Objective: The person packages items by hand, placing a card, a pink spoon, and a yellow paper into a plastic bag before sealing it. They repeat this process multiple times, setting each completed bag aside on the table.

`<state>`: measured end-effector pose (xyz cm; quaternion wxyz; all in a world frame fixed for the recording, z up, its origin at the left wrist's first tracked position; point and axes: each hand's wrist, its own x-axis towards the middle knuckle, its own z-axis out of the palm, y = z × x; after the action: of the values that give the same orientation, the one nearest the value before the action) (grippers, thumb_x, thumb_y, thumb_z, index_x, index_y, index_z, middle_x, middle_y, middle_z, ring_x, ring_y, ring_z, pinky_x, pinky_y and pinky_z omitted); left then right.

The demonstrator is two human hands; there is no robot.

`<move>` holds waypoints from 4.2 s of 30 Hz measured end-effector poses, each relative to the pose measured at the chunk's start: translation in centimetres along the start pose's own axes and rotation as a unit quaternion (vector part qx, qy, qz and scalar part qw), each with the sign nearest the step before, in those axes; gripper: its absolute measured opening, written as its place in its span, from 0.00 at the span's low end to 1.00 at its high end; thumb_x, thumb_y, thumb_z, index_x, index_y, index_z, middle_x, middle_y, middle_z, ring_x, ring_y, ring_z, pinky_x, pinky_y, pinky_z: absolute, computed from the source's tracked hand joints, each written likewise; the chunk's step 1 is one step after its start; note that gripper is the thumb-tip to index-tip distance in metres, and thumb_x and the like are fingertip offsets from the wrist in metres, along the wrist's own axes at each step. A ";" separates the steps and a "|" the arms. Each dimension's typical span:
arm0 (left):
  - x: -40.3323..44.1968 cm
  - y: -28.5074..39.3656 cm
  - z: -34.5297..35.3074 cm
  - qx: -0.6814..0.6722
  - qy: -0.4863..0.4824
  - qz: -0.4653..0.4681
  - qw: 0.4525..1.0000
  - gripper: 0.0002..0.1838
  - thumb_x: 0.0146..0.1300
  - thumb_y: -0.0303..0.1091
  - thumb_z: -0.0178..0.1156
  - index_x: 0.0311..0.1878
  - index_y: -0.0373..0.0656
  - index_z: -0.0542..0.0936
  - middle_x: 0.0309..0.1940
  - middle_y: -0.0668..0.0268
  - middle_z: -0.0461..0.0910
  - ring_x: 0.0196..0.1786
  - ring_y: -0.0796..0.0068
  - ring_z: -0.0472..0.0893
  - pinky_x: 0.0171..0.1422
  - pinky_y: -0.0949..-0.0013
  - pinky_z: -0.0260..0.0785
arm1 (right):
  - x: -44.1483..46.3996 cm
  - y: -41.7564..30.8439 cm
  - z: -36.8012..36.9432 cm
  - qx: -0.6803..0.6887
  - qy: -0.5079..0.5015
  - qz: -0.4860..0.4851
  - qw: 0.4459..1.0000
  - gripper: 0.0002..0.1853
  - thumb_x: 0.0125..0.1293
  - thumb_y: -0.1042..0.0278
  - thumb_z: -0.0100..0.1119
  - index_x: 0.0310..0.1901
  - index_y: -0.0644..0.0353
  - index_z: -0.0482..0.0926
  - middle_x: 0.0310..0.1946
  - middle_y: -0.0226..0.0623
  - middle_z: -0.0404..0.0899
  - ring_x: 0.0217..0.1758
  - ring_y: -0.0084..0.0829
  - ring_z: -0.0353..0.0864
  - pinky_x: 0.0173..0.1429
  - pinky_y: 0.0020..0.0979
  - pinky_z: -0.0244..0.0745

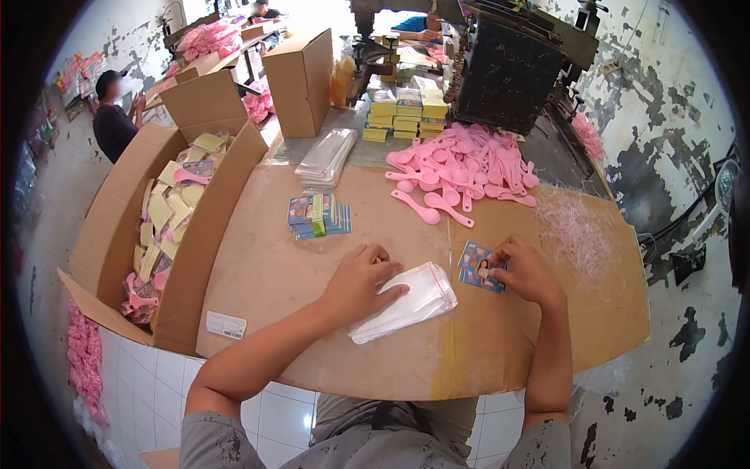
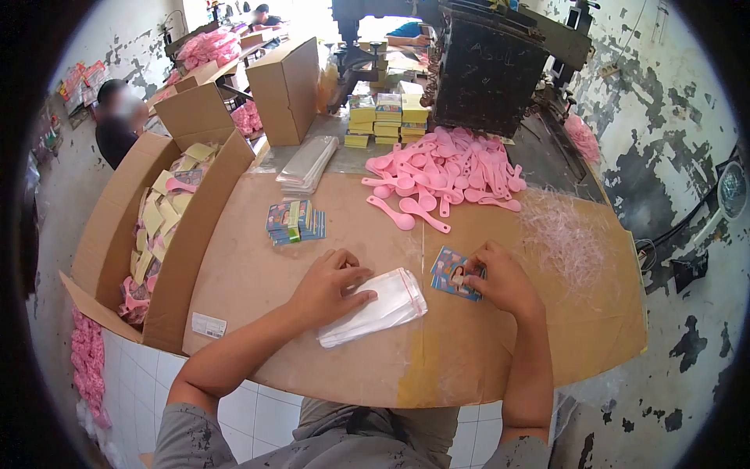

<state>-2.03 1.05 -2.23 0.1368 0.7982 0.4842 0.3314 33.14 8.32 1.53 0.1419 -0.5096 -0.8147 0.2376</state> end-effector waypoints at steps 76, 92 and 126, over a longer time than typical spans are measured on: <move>-0.8 0.7 -0.7 -0.453 -0.099 -0.219 0.859 0.10 0.76 0.27 0.64 0.52 0.28 0.84 0.45 0.55 0.90 0.50 0.72 0.90 0.58 0.70 0.82 | 0.1 -7.5 6.0 0.279 0.128 -0.192 0.932 0.19 0.71 0.82 0.61 0.60 0.57 0.86 0.44 0.34 0.79 0.43 0.24 0.79 0.48 0.28 0.75; -1.0 1.2 -0.7 -0.438 -0.114 -0.191 0.871 0.11 0.79 0.31 0.62 0.52 0.30 0.84 0.45 0.57 0.90 0.47 0.73 0.89 0.56 0.69 0.81 | 0.2 -7.3 6.8 0.305 0.193 -0.179 0.915 0.19 0.71 0.83 0.62 0.60 0.57 0.87 0.43 0.34 0.78 0.42 0.24 0.77 0.46 0.27 0.74; -1.1 2.4 -1.5 -0.427 -0.118 -0.149 0.884 0.27 0.81 0.26 0.57 0.79 0.39 0.67 0.46 0.60 0.91 0.49 0.82 0.85 0.57 0.74 0.76 | 0.2 -7.5 6.3 0.302 0.143 -0.178 0.926 0.08 0.69 0.78 0.71 0.48 0.66 0.84 0.41 0.34 0.86 0.44 0.24 0.84 0.49 0.28 0.79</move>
<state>-1.73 -1.19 -0.26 0.5683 0.6145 0.3890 0.3849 24.33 4.24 0.17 0.4443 -0.3180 -0.7527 0.3674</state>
